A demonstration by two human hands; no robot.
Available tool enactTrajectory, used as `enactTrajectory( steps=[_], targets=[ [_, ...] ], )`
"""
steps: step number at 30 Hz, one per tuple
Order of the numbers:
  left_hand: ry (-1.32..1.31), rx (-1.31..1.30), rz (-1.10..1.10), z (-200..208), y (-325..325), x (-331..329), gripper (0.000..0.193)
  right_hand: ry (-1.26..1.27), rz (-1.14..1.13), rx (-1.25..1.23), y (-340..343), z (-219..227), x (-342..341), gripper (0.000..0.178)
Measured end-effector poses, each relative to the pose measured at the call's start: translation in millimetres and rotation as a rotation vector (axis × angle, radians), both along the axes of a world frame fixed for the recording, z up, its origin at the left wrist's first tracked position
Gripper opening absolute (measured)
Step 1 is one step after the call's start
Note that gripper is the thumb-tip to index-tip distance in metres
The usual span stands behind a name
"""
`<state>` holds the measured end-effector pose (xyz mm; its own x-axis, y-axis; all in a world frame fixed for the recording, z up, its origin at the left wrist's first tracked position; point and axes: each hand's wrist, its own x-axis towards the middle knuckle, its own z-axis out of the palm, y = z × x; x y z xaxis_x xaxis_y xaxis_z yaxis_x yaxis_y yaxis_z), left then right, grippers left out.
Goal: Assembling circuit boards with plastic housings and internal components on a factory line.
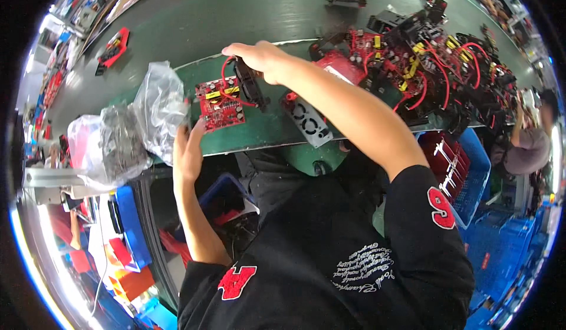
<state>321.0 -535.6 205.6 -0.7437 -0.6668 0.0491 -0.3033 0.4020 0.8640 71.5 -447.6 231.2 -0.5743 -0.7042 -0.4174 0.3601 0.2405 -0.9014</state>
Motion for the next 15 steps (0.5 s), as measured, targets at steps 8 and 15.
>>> enactTrajectory(
  steps=[8, 15],
  targets=[
    [-0.058, 0.027, -0.033, -12.7, -20.9, -34.5, 0.038, -0.108, 0.106, 0.016, 2.3, -3.0, 59.8, 0.075],
    [-0.348, -0.427, 0.214, -34.5, -28.2, -66.1, 0.1, 0.676, -0.128, 0.044, 15.3, -55.1, 91.2, 0.056]
  ],
)
